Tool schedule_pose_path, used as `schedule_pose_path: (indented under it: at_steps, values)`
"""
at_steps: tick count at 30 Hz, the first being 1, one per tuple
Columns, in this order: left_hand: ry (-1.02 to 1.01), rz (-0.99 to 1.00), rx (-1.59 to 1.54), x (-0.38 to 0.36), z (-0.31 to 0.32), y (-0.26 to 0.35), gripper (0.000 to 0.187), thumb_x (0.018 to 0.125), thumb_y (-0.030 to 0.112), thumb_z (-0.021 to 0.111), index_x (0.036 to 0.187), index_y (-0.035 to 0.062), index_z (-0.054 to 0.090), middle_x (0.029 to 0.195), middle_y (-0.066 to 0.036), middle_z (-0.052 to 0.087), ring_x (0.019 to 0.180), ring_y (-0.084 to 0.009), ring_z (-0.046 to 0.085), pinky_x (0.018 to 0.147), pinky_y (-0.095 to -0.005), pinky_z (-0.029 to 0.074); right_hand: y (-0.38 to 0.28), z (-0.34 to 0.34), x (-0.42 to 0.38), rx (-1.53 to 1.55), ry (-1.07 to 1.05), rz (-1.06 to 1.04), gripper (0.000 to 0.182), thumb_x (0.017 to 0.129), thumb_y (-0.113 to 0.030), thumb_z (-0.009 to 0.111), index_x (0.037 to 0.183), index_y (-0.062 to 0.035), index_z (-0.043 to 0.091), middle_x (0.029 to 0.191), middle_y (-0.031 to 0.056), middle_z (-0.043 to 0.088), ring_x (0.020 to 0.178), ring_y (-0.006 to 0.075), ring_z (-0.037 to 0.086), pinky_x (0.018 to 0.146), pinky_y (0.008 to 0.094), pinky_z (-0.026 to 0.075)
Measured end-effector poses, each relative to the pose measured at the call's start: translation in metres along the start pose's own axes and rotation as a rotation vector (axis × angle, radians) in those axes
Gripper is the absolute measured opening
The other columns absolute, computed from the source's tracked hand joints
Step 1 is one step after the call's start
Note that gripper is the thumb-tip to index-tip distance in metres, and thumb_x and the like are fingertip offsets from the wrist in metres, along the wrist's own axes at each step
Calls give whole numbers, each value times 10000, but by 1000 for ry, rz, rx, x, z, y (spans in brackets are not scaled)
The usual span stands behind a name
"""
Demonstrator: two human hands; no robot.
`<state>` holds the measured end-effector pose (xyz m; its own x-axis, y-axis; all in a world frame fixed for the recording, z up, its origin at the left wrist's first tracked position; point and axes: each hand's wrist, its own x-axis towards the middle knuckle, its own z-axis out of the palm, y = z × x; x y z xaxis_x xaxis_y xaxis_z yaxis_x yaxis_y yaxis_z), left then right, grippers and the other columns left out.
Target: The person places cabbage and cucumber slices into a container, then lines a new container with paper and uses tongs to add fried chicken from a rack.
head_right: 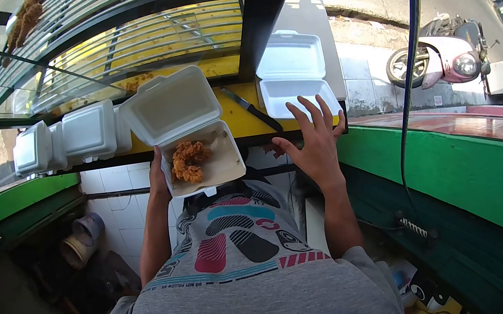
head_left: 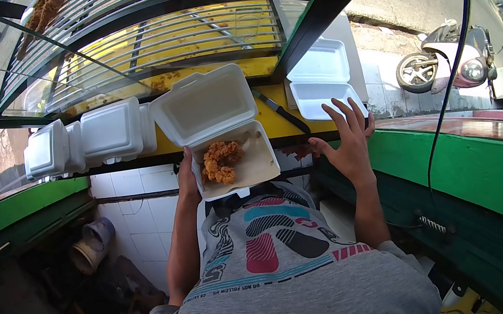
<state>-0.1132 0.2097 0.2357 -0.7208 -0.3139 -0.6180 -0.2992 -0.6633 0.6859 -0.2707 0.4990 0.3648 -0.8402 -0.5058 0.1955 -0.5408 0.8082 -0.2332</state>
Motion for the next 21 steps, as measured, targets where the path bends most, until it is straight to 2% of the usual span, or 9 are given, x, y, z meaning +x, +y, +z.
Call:
schedule_pose_path:
  at_steps: [1, 3, 4, 5, 7, 8, 12, 17, 21]
  values:
    - [-21, 10, -4, -1, -1, 1, 684, 992, 513, 369, 1384, -47, 350, 1336, -187, 483, 1220, -264, 502, 1044, -385, 400, -2, 4, -5, 13, -7, -22, 446, 817, -264, 731, 1211, -129, 572, 1271, 64, 528, 1223, 281, 462, 1020, 594, 281]
    - [14, 45, -15, -6, 1, 3, 671, 995, 503, 371, 1366, -57, 367, 1313, -187, 501, 1171, -255, 542, 1017, -376, 427, -5, 18, -15, 692, 70, -30, 360, 859, -186, 694, 1176, -60, 580, 1125, 95, 603, 962, 222, 610, 808, 368, 493]
    - [16, 26, 1, -11, 5, 9, 667, 996, 503, 370, 1353, -61, 383, 1293, -185, 517, 1142, -249, 561, 998, -367, 441, -18, 27, -10, 769, 150, -113, 278, 904, -121, 634, 1148, -1, 578, 972, 114, 639, 739, 140, 611, 592, 229, 476]
    - [15, 7, 15, -16, 8, 14, 664, 996, 503, 369, 1340, -65, 399, 1273, -184, 533, 1113, -242, 580, 978, -359, 456, -31, 31, -9, 777, 141, -122, 278, 904, -121, 634, 1148, -1, 578, 972, 114, 639, 739, 140, 611, 592, 229, 476]
    - [23, 23, -9, -22, 11, 19, 652, 998, 500, 373, 1299, -74, 447, 1228, -176, 564, 1072, -225, 600, 945, -338, 475, -53, 37, -6, 833, -212, 146, 275, 924, -116, 603, 1165, 10, 565, 930, 121, 634, 755, 103, 593, 623, 225, 474]
    - [12, 31, 21, -26, 11, 22, 647, 998, 499, 376, 1287, -73, 462, 1217, -171, 571, 1073, -221, 598, 947, -335, 472, -59, 47, -9, 815, -251, 187, 299, 951, -132, 563, 1207, 21, 545, 906, 129, 637, 763, 124, 597, 676, 246, 482]
    - [-33, 18, 27, -47, 9, 38, 632, 1003, 492, 376, 1288, -63, 477, 1235, -153, 563, 1112, -194, 560, 983, -318, 437, -77, 76, -26, 1018, -227, 193, 304, 991, -145, 479, 1234, 27, 536, 1006, 126, 654, 875, 139, 598, 826, 276, 467]
    - [-111, 45, 71, -74, -34, 54, 628, 1017, 478, 330, 1347, -47, 422, 1314, -155, 501, 1180, -185, 499, 1020, -317, 404, -121, 69, -36, 1051, -233, 220, 269, 988, -130, 482, 1178, 38, 572, 990, 86, 658, 909, 101, 570, 836, 257, 459]
    - [-113, 57, 44, -107, -86, 69, 634, 1024, 473, 305, 1366, -54, 395, 1337, -164, 476, 1219, -199, 457, 1048, -320, 364, -176, 72, -51, 1030, -236, 167, 263, 987, -130, 480, 1172, 31, 576, 964, 71, 654, 848, 84, 579, 757, 236, 475]
